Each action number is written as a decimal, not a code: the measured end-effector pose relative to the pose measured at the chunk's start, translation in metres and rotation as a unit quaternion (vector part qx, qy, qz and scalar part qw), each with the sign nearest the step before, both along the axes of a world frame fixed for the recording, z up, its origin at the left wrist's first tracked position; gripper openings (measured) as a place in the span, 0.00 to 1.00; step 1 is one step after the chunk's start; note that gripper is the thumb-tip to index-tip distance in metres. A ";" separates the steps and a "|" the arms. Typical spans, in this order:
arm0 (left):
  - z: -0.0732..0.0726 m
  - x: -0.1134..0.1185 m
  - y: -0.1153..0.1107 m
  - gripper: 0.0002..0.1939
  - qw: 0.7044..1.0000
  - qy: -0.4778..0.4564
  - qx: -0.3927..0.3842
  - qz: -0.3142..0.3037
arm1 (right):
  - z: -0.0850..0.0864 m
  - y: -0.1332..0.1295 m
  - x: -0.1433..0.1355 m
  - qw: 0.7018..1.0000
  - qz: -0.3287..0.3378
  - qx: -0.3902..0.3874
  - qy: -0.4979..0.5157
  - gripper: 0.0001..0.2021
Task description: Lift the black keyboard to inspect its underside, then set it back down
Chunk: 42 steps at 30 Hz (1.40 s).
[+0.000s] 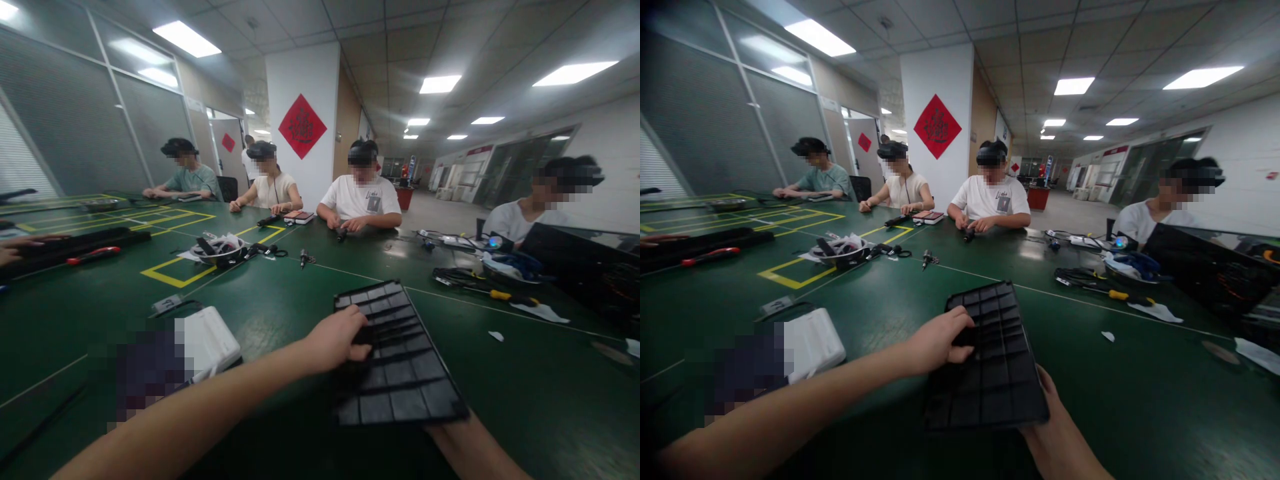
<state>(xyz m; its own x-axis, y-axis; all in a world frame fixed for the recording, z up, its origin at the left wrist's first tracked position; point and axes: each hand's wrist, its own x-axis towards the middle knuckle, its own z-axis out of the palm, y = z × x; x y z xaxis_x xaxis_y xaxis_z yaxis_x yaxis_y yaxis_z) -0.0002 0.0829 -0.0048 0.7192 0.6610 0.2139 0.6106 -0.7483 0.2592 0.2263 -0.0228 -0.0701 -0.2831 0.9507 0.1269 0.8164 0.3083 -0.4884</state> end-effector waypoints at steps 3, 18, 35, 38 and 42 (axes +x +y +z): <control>0.011 -0.037 0.034 0.16 0.995 0.076 0.022 0.054 | 0.005 0.007 0.001 0.996 0.010 -0.086 -0.036 0.21; 0.034 -0.210 0.150 0.17 0.946 0.237 -0.021 0.218 | 0.014 0.007 -0.001 0.986 0.004 -0.147 -0.076 0.26; 0.014 -0.194 0.144 0.14 0.938 0.213 -0.031 0.273 | 0.015 0.008 -0.001 0.986 0.008 -0.148 -0.082 0.26; 0.018 -0.185 0.132 0.16 0.945 0.179 -0.015 0.274 | 0.016 0.009 -0.002 0.984 0.005 -0.161 -0.074 0.26; 0.033 -0.151 0.101 0.17 0.957 0.115 0.018 0.264 | 0.019 0.007 -0.003 0.986 0.007 -0.153 -0.071 0.26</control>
<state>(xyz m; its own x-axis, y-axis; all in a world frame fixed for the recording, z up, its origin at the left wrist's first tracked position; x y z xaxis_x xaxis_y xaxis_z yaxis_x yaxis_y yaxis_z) -0.1508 0.1837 0.0278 0.3181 0.9406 0.1184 0.9440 -0.3257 0.0519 0.2238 -0.0159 -0.0515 -0.2901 0.9342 -0.2074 0.8799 0.1753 -0.4416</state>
